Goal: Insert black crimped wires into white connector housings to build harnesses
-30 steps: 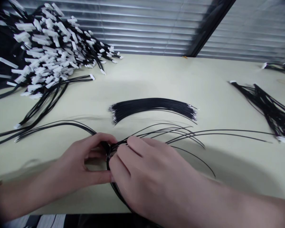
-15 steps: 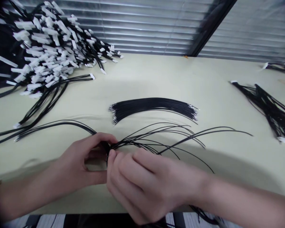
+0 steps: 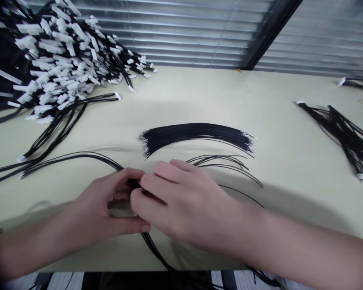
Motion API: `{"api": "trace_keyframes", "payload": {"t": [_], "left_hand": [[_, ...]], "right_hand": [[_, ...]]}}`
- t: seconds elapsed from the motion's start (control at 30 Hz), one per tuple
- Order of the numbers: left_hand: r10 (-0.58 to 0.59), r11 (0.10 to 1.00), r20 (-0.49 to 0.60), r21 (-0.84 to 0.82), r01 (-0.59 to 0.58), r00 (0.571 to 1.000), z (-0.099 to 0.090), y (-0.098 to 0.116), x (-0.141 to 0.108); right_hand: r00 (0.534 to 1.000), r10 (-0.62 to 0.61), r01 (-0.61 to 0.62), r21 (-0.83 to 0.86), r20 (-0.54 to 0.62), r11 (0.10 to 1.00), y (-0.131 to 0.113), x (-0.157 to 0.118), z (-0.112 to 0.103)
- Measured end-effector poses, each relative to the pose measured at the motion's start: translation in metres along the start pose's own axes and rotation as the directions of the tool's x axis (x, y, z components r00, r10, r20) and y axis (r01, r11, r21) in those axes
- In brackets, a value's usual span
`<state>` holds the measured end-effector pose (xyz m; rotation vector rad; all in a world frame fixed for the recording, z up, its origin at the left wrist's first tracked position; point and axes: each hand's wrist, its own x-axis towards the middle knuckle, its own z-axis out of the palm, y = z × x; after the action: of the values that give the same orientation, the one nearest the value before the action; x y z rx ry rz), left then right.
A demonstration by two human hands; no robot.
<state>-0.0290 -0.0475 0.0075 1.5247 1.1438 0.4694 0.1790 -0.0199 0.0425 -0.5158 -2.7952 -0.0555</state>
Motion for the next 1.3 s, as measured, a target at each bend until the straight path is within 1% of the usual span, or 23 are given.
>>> {"api": "trace_keyframes", "payload": {"t": [0.07,0.13,0.2,0.33,0.5,0.6,0.73,0.8,0.97,1.1,1.2,1.3], "left_hand": [[0.000,1.000,0.014,0.002,0.000,1.000,-0.001,0.001,0.000],[-0.006,1.000,0.018,0.013,0.006,1.000,-0.001,0.002,0.001],[-0.009,1.000,0.009,0.013,0.008,1.000,-0.001,0.002,0.001],[-0.010,1.000,-0.004,-0.021,0.010,1.000,0.000,0.003,0.001],[-0.020,0.999,-0.020,-0.028,0.019,1.000,0.000,0.005,0.001],[-0.019,0.999,-0.013,-0.028,0.019,1.000,0.001,0.004,0.001],[-0.023,0.999,0.003,-0.029,0.023,1.000,0.001,0.003,0.001],[-0.034,0.999,-0.001,-0.019,0.034,0.999,0.001,0.003,0.001],[-0.028,1.000,-0.024,-0.014,0.028,0.999,0.001,0.004,0.001],[-0.026,0.999,-0.049,-0.022,0.025,0.998,0.002,0.003,0.001],[-0.033,0.999,-0.041,-0.020,0.033,0.999,0.001,0.002,0.001],[-0.033,0.999,-0.036,-0.013,0.032,0.999,0.000,0.002,0.001]], "right_hand": [[0.999,0.047,-0.049,0.084,0.023,0.995,-0.001,0.001,0.000],[0.997,0.057,-0.063,0.134,0.043,0.989,-0.001,0.001,0.001],[0.997,0.046,-0.055,0.135,0.065,0.989,-0.001,0.002,0.002],[0.998,-0.004,-0.003,0.118,0.060,0.993,0.000,0.004,0.000],[0.996,-0.004,-0.013,0.185,0.090,0.983,0.003,0.008,-0.007],[0.997,-0.026,0.015,0.145,0.074,0.989,0.004,0.010,-0.006],[0.998,-0.065,0.064,0.027,0.022,0.998,0.001,0.011,-0.005],[0.996,-0.082,0.083,-0.007,0.022,0.997,-0.001,0.011,-0.006],[0.996,-0.076,0.076,0.014,0.051,0.997,0.001,0.010,-0.011],[0.993,-0.100,0.098,0.030,0.061,0.995,0.005,0.008,-0.013],[0.993,-0.106,0.104,0.023,0.057,0.994,0.007,0.007,-0.014],[0.995,-0.090,0.088,0.065,0.043,0.994,0.008,0.006,-0.013]]}}
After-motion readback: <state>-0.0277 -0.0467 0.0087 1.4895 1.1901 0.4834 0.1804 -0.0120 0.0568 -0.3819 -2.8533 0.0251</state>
